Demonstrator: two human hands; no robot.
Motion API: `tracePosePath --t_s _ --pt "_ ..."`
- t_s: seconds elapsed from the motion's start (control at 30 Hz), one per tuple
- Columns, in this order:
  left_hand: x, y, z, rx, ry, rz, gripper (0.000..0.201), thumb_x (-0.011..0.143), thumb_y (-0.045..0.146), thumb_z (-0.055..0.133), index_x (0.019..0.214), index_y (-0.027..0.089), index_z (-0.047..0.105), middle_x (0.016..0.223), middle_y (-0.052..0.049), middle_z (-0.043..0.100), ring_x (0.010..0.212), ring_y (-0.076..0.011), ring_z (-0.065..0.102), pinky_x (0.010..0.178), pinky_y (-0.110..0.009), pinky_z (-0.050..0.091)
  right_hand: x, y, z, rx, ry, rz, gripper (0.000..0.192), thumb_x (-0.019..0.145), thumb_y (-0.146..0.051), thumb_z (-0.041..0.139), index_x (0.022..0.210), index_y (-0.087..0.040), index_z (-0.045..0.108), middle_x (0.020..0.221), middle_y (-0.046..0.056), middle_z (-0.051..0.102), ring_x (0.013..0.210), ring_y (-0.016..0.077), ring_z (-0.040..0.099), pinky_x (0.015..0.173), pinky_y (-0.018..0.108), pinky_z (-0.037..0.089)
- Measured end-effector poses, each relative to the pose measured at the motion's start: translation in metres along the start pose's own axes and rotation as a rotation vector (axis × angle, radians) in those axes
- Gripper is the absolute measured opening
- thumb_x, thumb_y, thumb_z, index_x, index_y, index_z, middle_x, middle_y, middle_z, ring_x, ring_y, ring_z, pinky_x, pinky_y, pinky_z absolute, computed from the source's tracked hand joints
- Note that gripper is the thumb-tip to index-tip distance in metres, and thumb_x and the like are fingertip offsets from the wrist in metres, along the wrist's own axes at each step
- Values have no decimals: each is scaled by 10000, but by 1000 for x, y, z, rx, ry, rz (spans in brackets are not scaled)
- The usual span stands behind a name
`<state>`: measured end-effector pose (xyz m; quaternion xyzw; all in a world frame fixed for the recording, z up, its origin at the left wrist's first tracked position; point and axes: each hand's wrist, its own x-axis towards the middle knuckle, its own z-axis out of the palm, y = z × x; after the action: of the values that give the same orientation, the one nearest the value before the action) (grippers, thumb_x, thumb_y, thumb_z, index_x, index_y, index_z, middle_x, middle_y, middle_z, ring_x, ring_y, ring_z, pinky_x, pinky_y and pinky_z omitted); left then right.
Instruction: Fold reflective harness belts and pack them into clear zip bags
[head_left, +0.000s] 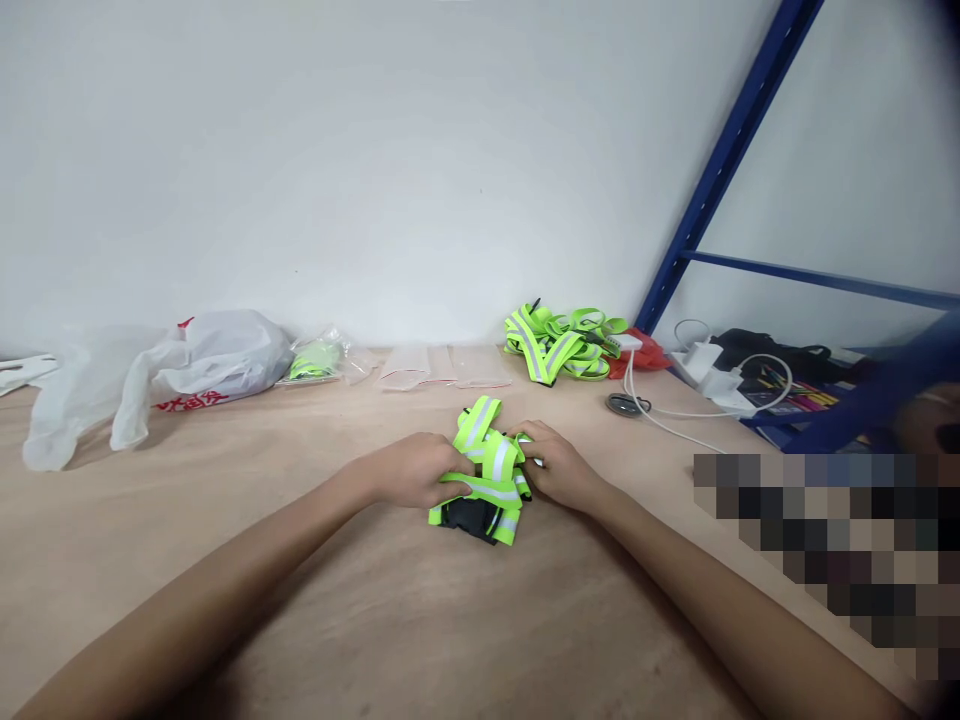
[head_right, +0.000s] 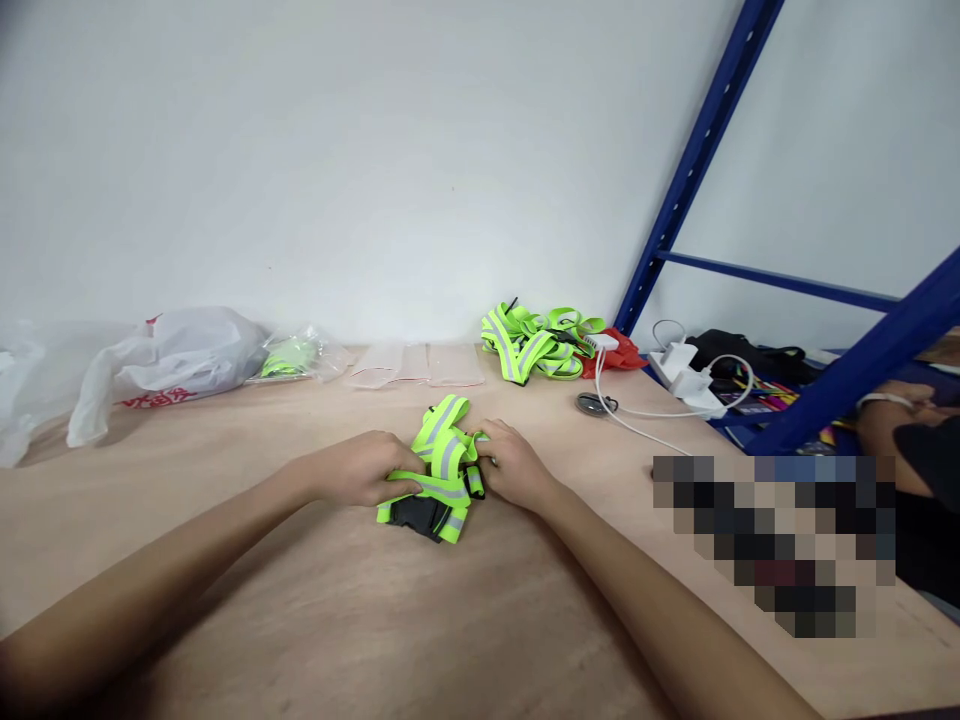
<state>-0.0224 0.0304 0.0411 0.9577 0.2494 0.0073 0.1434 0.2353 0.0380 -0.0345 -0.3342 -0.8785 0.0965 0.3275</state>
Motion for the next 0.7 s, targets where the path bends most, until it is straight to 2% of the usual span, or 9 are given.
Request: tracePosePath --t_s 0.13,0.27,0.47,0.7 --pt "-2 6 -3 -24 -43 -28 152 880 318 602 784 215 659 733 -11 673 679 -186 603 611 -272 356 0 -1 -1 13 -1 7 414 725 74 474 834 -220 743 1057 63 692 996 228 602 875 383 496" --pt "-6 12 -4 3 -69 -58 251 781 438 725 931 241 682 949 -29 682 825 -234 649 642 -277 388 0 -1 -2 8 -10 17 438 686 96 467 814 -220 743 1068 58 693 1003 226 608 881 386 500" --pt "-6 22 1 178 -41 -30 265 721 297 747 951 188 675 1145 -96 584 960 -281 612 806 -348 471 0 0 0 -9 -22 37 407 702 89 494 822 -211 743 1079 66 694 1016 230 610 898 397 496" --pt "-7 23 -10 162 6 62 234 784 219 678 1013 184 650 1117 -96 595 1051 -289 570 924 -384 443 -1 1 -1 27 21 45 367 720 49 504 825 -219 731 1141 62 690 1064 230 615 931 416 492"
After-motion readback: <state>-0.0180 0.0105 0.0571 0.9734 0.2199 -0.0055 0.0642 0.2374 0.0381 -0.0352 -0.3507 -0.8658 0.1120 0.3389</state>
